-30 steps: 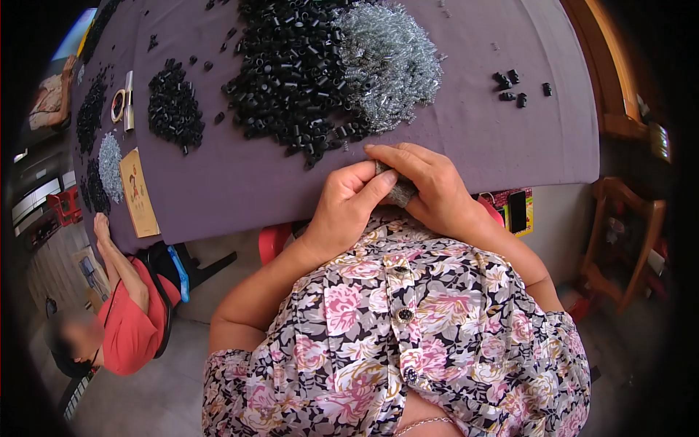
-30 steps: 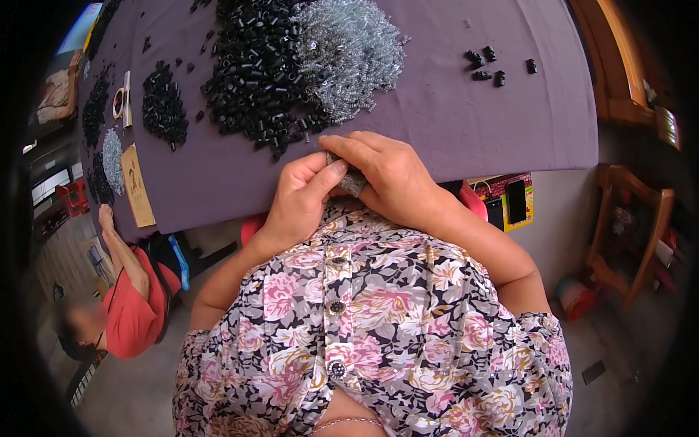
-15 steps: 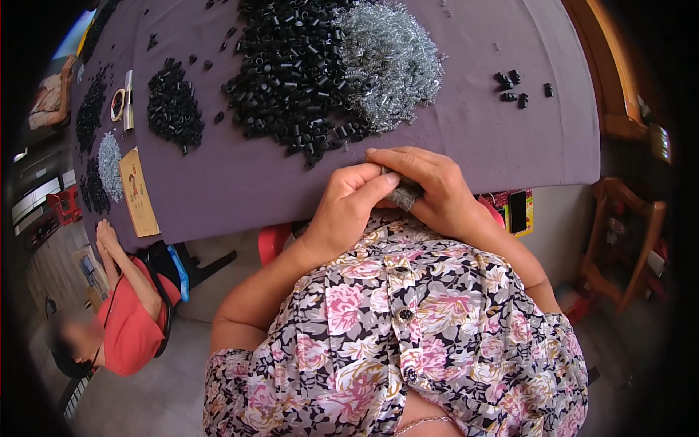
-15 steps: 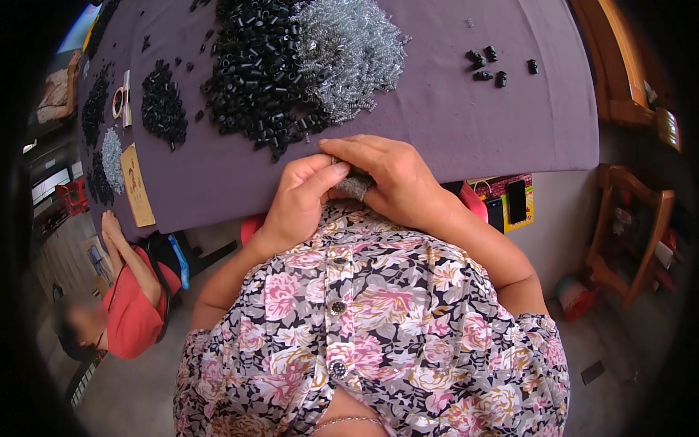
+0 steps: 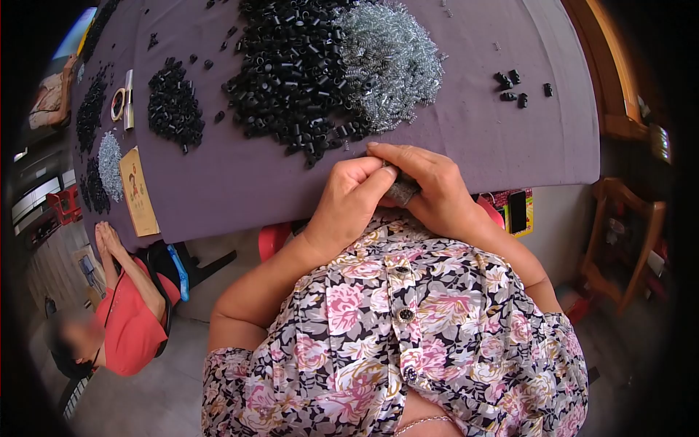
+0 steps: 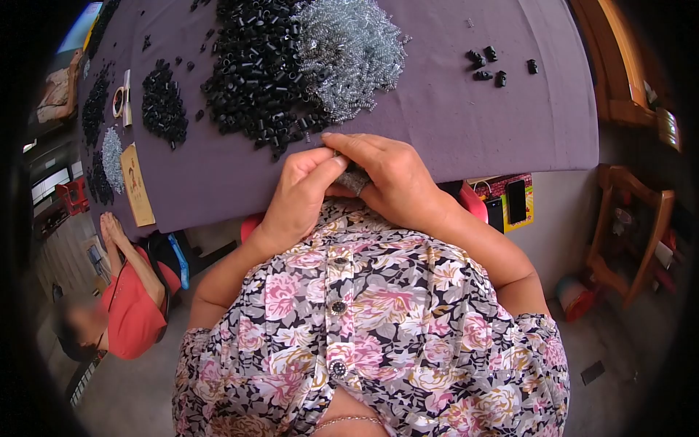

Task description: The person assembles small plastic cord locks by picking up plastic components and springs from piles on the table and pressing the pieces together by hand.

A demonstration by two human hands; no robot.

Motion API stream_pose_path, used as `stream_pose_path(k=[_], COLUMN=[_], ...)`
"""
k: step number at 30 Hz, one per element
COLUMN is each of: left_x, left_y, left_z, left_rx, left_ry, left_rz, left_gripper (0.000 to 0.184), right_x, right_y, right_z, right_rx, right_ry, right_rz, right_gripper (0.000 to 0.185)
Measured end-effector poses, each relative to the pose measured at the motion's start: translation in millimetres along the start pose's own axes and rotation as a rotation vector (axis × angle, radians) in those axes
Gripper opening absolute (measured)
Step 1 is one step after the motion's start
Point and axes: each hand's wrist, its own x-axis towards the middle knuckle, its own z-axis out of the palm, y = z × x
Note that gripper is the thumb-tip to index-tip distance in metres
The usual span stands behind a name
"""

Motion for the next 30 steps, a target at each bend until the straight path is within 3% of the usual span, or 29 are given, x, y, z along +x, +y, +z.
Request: stream_pose_path(k=[9,12,21,30], left_x=[3.4,1.9,11.0,4.1], left_y=[2.9,5.9,4.8,5.2], left_z=[-5.6,3.5,-5.8,0.4], left_rx=[0.134,-0.038,0.071,-0.062], left_ry=[-0.113,-0.072,-0.149,-0.088], left_rz=[-0.048,-0.078,-0.137,-0.022], left_gripper=[0.029,0.029,0.03,0.027], right_x=[-1.7,-1.6,-0.6,1.2], right_y=[-9.2,-5.8,-8.9,-6.6], right_z=[-11.1,-11.8,-11.4,-9.5], right_rx=[-0.24,-0.202,-0.257,0.038], right_ry=[0.007,0.01,-0.002,0.02], right_rz=[-0.11,-0.104,-0.137,0.062], right_gripper=[0.061,0.061,0.063,0.085])
